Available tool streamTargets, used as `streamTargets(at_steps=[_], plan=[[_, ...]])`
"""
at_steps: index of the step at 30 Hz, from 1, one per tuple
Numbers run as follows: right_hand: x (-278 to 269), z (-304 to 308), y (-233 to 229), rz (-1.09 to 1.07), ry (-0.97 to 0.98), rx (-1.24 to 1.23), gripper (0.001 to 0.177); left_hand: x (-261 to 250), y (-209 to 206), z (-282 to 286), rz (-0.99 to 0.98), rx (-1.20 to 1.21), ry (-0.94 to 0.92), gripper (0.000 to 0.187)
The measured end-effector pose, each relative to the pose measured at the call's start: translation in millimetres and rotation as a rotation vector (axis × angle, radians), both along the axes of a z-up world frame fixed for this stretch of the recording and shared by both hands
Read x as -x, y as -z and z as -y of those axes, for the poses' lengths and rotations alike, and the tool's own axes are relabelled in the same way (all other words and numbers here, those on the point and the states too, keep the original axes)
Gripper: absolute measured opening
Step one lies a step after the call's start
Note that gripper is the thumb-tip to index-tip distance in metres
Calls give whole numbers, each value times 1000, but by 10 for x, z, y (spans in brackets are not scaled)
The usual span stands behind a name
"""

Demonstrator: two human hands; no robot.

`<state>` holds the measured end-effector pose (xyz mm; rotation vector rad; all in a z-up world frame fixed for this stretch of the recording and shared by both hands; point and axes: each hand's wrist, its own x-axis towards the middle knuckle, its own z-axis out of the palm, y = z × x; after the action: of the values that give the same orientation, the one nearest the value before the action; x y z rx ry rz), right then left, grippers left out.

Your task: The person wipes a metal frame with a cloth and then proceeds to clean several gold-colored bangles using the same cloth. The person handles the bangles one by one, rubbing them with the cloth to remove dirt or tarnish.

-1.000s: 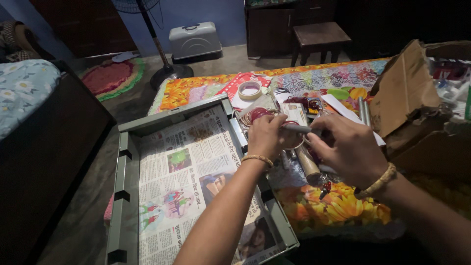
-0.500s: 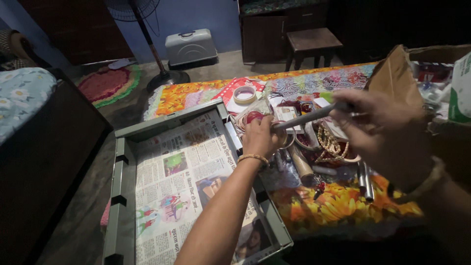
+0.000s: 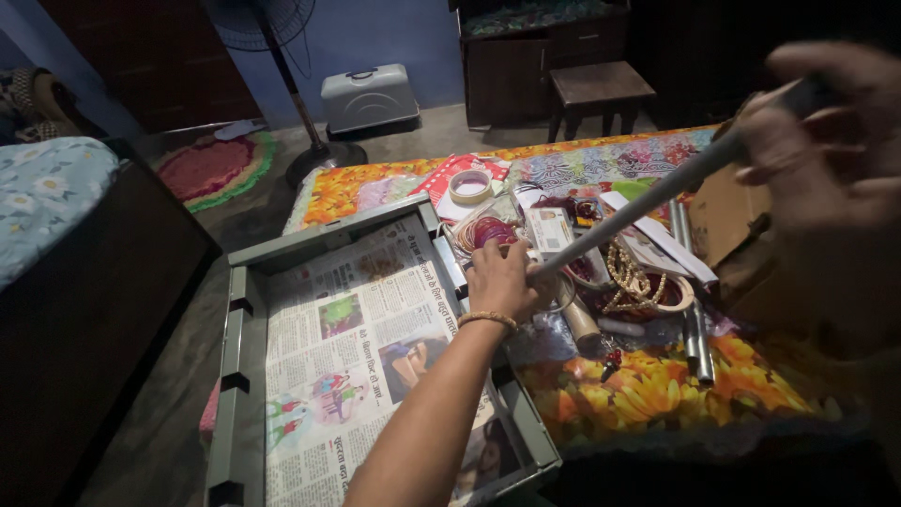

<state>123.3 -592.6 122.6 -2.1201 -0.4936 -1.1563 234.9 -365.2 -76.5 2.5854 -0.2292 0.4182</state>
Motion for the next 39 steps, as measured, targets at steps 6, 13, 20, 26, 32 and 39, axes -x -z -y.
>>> streamTargets(at_steps=[6, 13, 20, 26, 32, 39], plan=[[-335, 415, 134, -4, -155, -180, 32, 98, -86, 46, -73, -106, -8, 93], [-600, 499, 222, -18, -183, -290, 28, -43, 288, 93, 35, -296, -13, 74], [-713, 407, 276, -1, -210, -359, 23, 12, 406, 103, -39, -486, 26, 75], [-781, 98, 256, 74, -277, -467, 20, 286, -165, 22, -367, -418, 119, 116], [-846, -254, 321, 43, -394, -603, 19, 315, -290, -230, -73, 31, 67, 59], [-867, -511, 307, -29, -353, -733, 13, -436, 123, -954, 241, 255, -343, 26]])
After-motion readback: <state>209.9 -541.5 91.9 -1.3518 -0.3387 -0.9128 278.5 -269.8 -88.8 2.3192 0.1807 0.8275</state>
